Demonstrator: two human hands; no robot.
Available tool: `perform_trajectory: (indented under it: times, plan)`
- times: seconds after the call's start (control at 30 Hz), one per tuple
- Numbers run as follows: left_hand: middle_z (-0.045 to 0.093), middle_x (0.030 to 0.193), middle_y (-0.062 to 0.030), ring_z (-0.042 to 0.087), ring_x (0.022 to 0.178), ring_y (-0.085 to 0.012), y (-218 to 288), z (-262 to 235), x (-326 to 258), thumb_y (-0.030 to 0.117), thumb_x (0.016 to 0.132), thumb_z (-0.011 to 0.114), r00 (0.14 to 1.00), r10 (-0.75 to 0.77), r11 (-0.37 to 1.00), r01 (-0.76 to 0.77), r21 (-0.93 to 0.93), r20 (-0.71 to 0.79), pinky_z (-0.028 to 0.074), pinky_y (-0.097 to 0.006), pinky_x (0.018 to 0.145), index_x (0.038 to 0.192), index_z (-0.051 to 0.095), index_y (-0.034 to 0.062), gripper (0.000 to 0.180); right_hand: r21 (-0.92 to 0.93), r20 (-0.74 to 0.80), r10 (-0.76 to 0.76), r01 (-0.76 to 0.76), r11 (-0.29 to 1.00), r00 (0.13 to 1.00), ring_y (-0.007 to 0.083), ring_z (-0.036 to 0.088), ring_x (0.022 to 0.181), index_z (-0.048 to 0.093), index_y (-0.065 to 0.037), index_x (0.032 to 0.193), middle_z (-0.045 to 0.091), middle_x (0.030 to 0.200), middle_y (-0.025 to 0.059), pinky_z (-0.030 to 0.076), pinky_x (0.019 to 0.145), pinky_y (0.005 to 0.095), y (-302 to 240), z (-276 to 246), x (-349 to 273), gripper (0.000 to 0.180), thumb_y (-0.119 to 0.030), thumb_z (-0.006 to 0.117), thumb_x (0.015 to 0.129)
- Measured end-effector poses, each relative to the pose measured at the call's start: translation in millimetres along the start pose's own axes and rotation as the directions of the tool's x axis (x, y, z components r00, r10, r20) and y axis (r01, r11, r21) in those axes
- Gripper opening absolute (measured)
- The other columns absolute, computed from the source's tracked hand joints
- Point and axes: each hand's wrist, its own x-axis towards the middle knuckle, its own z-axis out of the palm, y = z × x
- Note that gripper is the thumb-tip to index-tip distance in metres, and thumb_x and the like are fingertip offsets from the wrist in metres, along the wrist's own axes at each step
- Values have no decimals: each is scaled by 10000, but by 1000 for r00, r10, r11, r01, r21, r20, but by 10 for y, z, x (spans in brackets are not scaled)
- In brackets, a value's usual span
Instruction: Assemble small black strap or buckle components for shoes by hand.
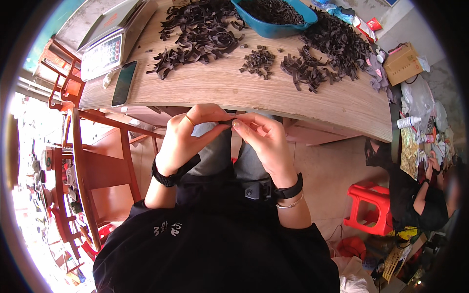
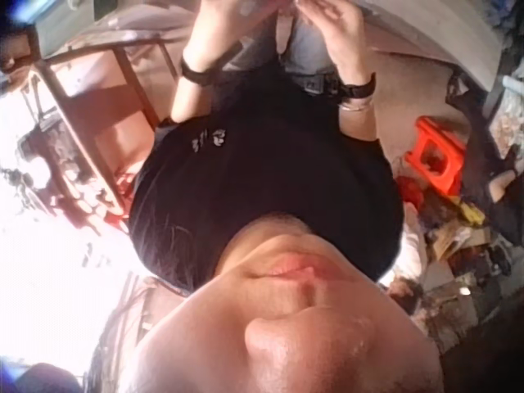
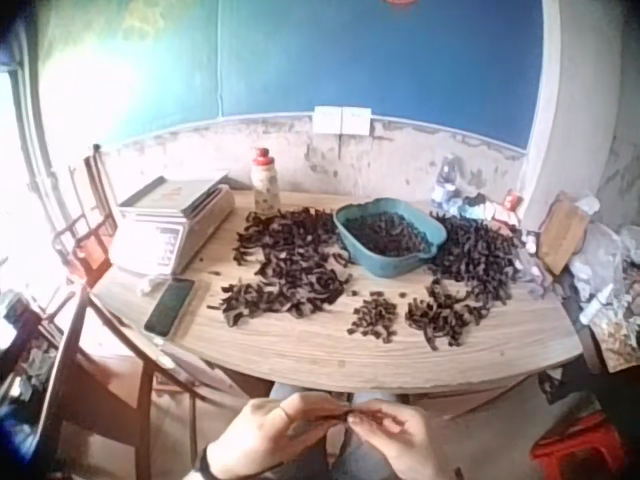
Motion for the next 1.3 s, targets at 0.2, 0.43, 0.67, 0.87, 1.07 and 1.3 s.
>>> perform_trajectory:
  times: [0.2,0.43,0.67,0.87,1.07,1.3]
  plan:
    - [703,939,-104,687,911,-210,-73,42,49,-36,740,726,1000,-26,999,26,-47,-13,552,-296,784,1045,544,16,359,58,-43,12,-9,998,999,59,551,845,645,33,958,632,896,15,423,772,200,44,-32,89,144,-83,653,873]
    - [699,948,-103,688,909,-203,-86,65,135,-24,731,740,999,-39,998,40,-58,17,545,-285,784,1022,565,12,341,59,-72,16,-12,998,997,58,553,841,639,9,924,627,887,5,421,778,200,-7,-63,132,101,-74,656,868]
    - [695,860,-81,676,694,-141,-160,-187,220,86,780,722,974,-210,936,175,306,88,517,-246,614,948,660,25,189,-721,-220,-375,109,684,900,53,555,721,643,-8,878,626,777,-5,446,634,208,-579,-941,438,127,-133,660,869]
    - [654,792,-149,649,734,-269,-381,-405,465,212,847,647,924,-328,838,188,512,197,495,-345,677,916,671,2,223,-967,-241,-284,-255,-10,928,296,664,776,669,-3,882,670,839,186,501,671,363,-994,-1738,861,233,-215,691,789]
    - [647,790,-144,637,743,-266,-503,-600,929,202,833,631,915,-303,775,73,628,268,485,-353,680,903,653,-5,219,-996,79,-163,73,-44,984,304,655,732,650,15,947,662,811,186,503,670,374,-962,-1379,1103,281,-201,701,774]
    - [647,898,-143,623,883,-319,-1236,-363,1477,153,721,706,929,-108,804,-128,581,354,499,-393,758,933,618,22,265,-905,424,-2,423,-37,906,334,607,884,601,3,1074,630,904,198,484,801,391,-586,-946,1584,369,-188,703,775]
